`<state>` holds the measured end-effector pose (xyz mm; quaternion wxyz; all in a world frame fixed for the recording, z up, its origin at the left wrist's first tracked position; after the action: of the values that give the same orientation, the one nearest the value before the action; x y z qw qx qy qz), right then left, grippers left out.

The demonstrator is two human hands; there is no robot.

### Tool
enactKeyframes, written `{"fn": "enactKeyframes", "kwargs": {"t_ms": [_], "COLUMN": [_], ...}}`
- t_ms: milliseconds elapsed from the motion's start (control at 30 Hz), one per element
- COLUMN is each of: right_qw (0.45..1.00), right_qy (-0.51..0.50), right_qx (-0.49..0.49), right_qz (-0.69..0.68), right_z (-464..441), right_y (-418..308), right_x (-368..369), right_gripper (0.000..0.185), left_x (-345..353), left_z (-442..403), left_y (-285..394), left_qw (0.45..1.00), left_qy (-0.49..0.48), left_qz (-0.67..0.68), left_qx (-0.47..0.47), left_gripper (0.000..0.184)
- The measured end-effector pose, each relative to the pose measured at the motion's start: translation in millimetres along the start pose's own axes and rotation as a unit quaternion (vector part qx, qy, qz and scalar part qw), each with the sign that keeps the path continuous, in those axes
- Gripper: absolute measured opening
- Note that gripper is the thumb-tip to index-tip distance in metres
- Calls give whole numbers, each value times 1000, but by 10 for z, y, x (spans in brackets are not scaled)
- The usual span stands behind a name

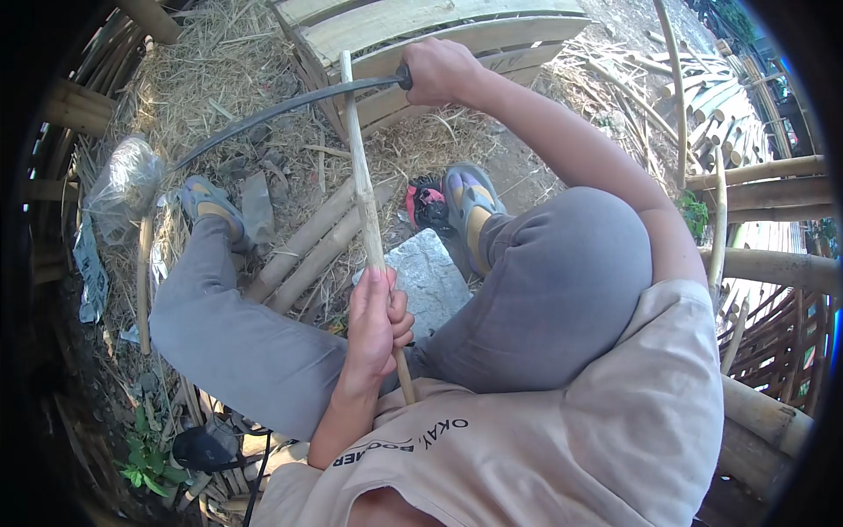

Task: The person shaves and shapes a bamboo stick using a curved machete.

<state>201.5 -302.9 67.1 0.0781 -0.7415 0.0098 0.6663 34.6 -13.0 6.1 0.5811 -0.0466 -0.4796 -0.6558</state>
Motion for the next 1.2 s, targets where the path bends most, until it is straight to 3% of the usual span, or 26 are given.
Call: {"fn": "enactKeyframes", "kwargs": {"t_ms": [200, 400, 600, 1000, 1067, 1133, 1200], "right_qw": [1000, 999, 999, 988, 973, 957, 937], "right_qy": [-11, 39, -2, 103, 134, 123, 180], "right_qx": [20, 7, 17, 40, 124, 216, 258], "right_qz": [11, 15, 48, 111, 141, 151, 152], "right_z": [-13, 14, 124, 35, -49, -125, -77], "right_y": [17, 90, 123, 579, 798, 1297, 1747], "right_x": [-31, -52, -201, -805, -989, -1272, -1535], "right_gripper": [27, 23, 17, 20, 21, 29, 31], "left_x": [-5, 5, 80, 172, 209, 139, 60], "left_z": [7, 42, 117, 167, 212, 202, 178], "left_y": [9, 42, 47, 138, 96, 130, 183], "left_qw": [1000, 1000, 999, 994, 985, 989, 992], "left_qy": [-4, -11, -19, -41, -60, -38, -24], "left_qz": [4, -3, -37, -84, -132, -113, -84], "left_qx": [-1, 5, 12, 58, 98, 91, 93], "left_gripper": [30, 31, 30, 30, 30, 30, 30]}}
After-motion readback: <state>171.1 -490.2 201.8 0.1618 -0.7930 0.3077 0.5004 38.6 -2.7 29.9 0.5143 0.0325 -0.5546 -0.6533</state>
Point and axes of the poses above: each hand's wrist, its own z-axis away from the middle knuckle, its own x-axis out of the palm, y = z × x, the point moved 5 cm from there along -z, towards the middle knuckle, and after that the axes turned 2 degrees about y, right-handed, at the moved point
